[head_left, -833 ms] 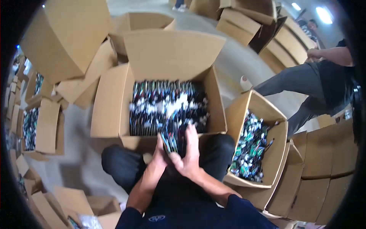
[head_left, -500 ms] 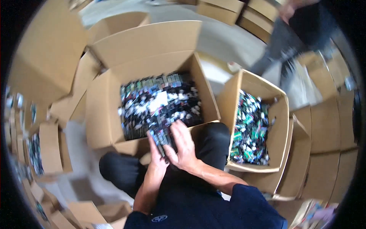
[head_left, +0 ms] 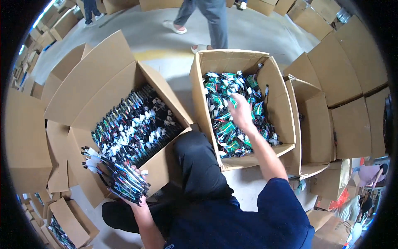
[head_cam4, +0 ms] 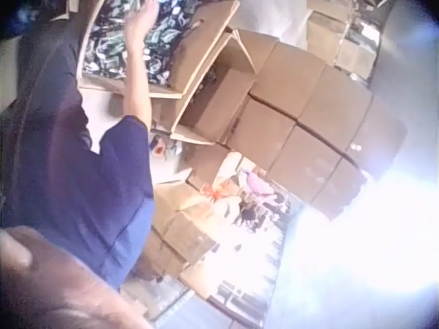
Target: The person sorts and organizes electronic component wiring harnesses by hand, placing them into cardboard boxes.
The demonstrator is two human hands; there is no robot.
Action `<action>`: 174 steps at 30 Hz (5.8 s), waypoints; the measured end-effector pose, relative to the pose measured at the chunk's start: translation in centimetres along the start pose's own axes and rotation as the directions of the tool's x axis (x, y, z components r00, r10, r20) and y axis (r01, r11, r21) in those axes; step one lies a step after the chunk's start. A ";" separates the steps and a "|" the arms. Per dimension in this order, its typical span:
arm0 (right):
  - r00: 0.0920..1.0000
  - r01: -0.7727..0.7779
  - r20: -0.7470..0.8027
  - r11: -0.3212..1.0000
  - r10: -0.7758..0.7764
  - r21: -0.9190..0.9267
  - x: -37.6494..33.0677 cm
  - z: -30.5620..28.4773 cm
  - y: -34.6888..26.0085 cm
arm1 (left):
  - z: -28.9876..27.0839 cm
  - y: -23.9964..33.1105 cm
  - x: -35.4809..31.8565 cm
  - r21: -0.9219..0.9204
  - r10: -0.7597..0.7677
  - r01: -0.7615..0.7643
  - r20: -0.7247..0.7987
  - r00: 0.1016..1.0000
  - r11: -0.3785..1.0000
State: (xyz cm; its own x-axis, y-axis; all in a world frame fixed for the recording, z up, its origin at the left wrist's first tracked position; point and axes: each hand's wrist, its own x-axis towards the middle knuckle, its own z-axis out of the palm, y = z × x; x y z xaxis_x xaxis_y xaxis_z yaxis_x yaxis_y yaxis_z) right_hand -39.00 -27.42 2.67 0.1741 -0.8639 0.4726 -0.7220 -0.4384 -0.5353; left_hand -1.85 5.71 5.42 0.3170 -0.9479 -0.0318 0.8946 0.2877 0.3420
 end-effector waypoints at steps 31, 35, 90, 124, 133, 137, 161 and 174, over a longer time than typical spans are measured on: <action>0.754 -0.657 0.652 0.131 0.080 0.743 -10.2 3.1 -33.2 | 4.7 -2.0 -0.7 -0.339 0.094 -0.120 -0.093 0.991 0.933; 0.687 -0.727 0.717 0.080 0.123 0.682 -14.1 5.2 -35.3 | -1.5 -1.2 -5.5 -0.316 0.121 -0.125 -0.033 0.992 0.941; 0.811 -0.405 0.585 0.701 -0.023 0.588 -17.5 1.9 -30.1 | -0.2 -4.0 -5.3 -0.199 0.001 -0.073 -0.339 0.941 0.977; 0.693 -0.384 0.718 0.807 -0.070 0.449 -18.2 4.0 -30.7 | -2.7 0.8 -7.8 0.918 0.591 0.334 -0.394 0.704 0.214; 0.859 -0.056 0.402 0.723 -0.316 0.689 -1.8 9.7 -33.0 | 5.8 8.2 8.3 0.979 0.444 -0.110 0.022 0.896 0.174; 0.796 -0.002 0.501 0.826 -0.340 0.564 3.2 14.7 -29.9 | 0.4 6.6 16.1 0.943 0.375 -0.082 -0.047 0.926 0.322; -0.125 0.099 0.992 0.994 -0.024 0.036 -4.0 29.2 -20.8 | -16.2 -0.4 13.9 0.657 -0.061 0.704 -0.741 0.668 -0.269; -0.157 0.554 0.858 0.676 -0.489 0.486 -7.5 36.9 -6.7 | -7.1 -1.1 18.8 0.760 -0.532 -0.423 0.121 0.838 -0.493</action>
State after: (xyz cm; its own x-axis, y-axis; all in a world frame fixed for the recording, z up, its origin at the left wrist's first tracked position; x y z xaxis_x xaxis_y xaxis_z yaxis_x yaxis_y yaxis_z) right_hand -10.76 -27.16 -23.08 0.9003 0.1366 -0.4133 -0.0664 -0.8952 -0.4407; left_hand 5.31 -11.45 -2.23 -0.2480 -0.9641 -0.0948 -0.8149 0.1547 0.5586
